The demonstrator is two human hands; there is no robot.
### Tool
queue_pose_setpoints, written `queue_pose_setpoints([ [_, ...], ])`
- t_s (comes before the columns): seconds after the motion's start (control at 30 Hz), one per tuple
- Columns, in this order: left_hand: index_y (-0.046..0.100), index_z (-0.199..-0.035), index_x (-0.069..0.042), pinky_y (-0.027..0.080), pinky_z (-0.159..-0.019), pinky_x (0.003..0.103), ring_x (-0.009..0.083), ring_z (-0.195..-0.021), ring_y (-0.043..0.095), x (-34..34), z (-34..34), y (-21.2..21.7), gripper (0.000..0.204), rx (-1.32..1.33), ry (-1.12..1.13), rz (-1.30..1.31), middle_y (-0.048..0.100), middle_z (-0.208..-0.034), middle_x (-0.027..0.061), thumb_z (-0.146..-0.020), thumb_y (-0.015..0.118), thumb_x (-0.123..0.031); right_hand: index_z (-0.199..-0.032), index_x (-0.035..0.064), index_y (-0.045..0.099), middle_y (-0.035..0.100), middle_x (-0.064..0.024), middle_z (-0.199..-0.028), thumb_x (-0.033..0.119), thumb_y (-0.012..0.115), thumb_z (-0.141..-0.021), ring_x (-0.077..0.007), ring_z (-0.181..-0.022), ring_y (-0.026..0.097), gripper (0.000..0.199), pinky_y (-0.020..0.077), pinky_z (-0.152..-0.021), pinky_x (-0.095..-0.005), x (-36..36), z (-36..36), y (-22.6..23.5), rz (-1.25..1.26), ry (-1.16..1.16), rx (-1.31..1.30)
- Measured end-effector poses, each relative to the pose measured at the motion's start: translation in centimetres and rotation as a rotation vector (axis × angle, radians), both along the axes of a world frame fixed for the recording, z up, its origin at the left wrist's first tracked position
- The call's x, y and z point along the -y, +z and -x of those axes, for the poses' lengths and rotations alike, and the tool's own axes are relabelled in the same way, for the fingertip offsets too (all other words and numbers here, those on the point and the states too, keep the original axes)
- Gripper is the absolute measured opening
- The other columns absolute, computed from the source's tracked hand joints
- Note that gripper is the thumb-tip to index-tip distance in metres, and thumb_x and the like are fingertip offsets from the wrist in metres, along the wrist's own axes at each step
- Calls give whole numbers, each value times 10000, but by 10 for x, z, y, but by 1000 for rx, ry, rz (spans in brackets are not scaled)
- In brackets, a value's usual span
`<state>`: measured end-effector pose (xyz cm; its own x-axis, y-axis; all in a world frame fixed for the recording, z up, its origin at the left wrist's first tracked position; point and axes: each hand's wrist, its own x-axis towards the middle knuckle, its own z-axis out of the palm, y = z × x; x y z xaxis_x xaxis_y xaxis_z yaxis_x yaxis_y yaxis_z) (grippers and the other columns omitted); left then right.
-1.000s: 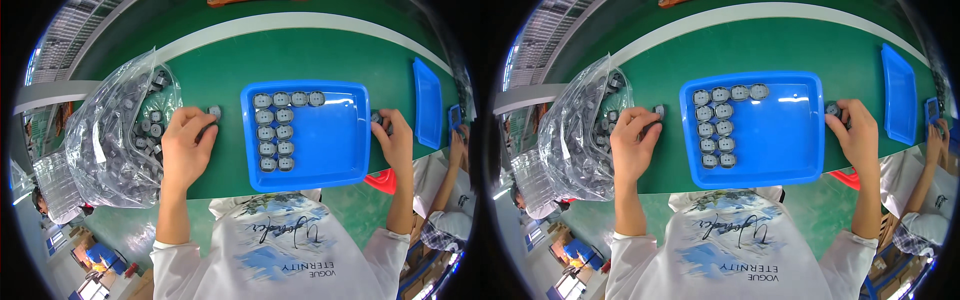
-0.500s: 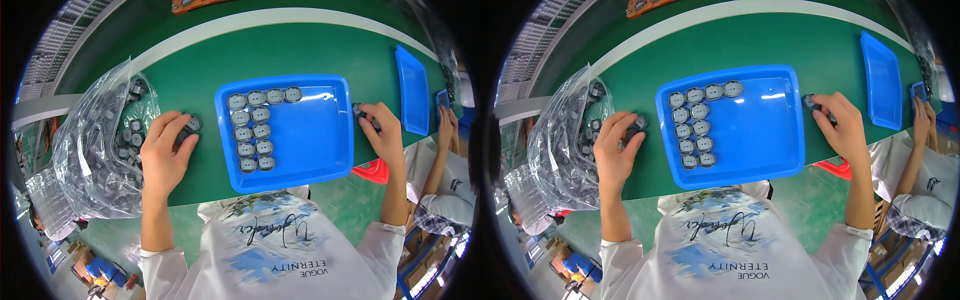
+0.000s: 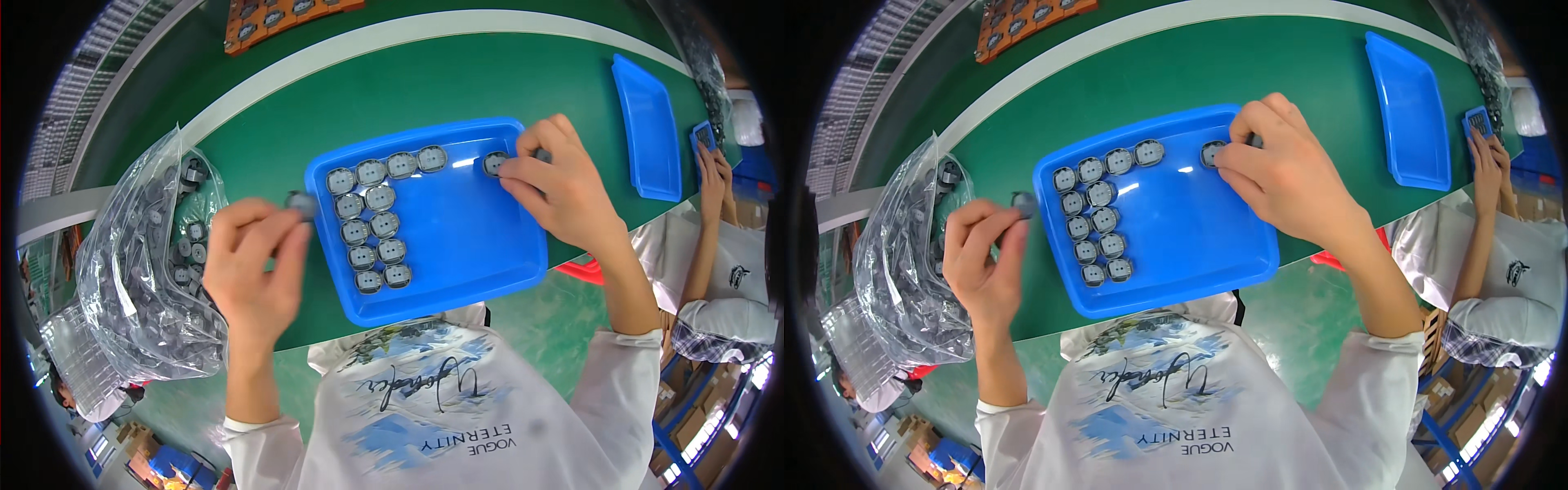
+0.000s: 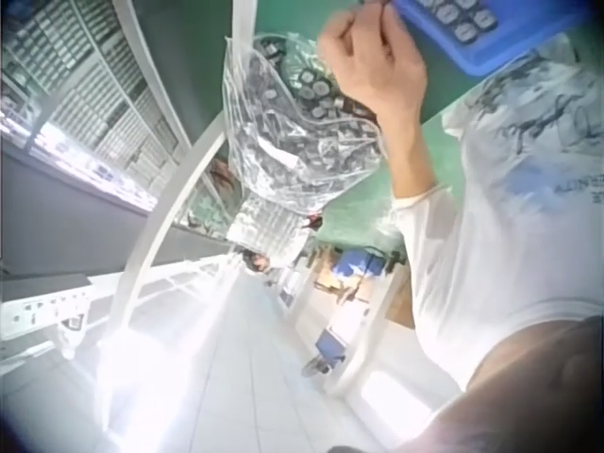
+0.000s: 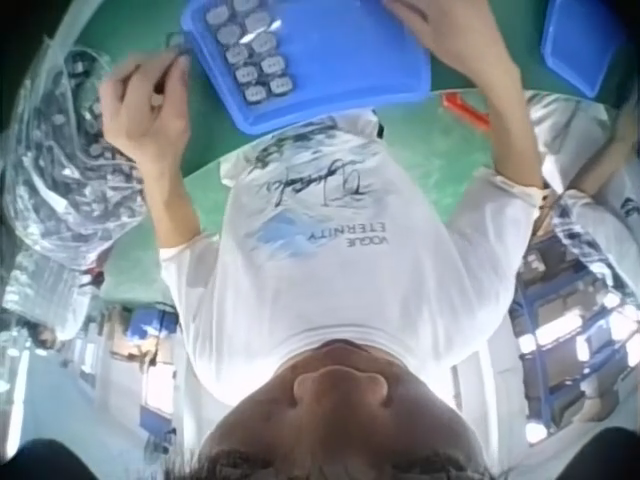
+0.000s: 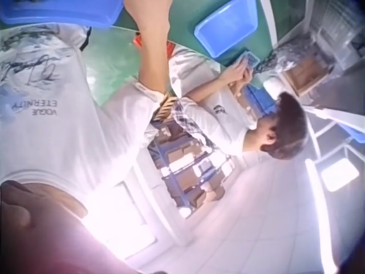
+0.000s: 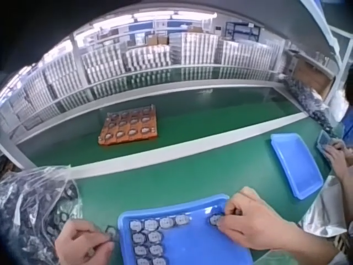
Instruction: The person sorts small grey electronic components by hand from a plastic bag into a blue plastic grid tray, placing them one by one into the tray's compartments.
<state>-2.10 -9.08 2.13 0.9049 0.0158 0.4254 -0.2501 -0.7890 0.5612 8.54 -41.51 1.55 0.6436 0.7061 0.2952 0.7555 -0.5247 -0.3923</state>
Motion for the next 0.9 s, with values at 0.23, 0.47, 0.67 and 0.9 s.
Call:
queue_pose_setpoints([
  [0.23,676,-862,3,548,-591,382,267,-663,649,103,-50,-3,84,-55,-395,4,594,-964,117,-802,734,13,-882,46,729,552,-83,-983,18,787,-718,-305,-1013,513,176,444,-880,-402,0,-2,1,90,-81,63],
  [0.47,621,-810,24,560,-611,463,368,-694,658,126,-74,-23,79,-238,-355,-197,548,-944,167,-842,680,-17,-858,57,718,543,-82,-993,32,774,-729,-307,-1021,503,143,441,-882,-408,-3,-1,-10,38,-129,77],
  [0.67,621,-807,41,566,-645,468,379,-721,662,134,-81,-20,111,-261,-311,-212,556,-944,170,-851,693,-32,-840,60,711,539,-79,-996,28,767,-727,-299,-1016,500,131,440,-878,-411,-4,-7,-14,4,-103,99],
  [0.9,702,-960,20,560,-652,368,283,-748,671,116,-73,4,171,-191,-340,-69,624,-998,154,-805,764,-18,-839,54,717,539,-76,-998,35,770,-735,-297,-1015,504,118,445,-875,-410,-7,-9,-13,-5,-80,82],
])
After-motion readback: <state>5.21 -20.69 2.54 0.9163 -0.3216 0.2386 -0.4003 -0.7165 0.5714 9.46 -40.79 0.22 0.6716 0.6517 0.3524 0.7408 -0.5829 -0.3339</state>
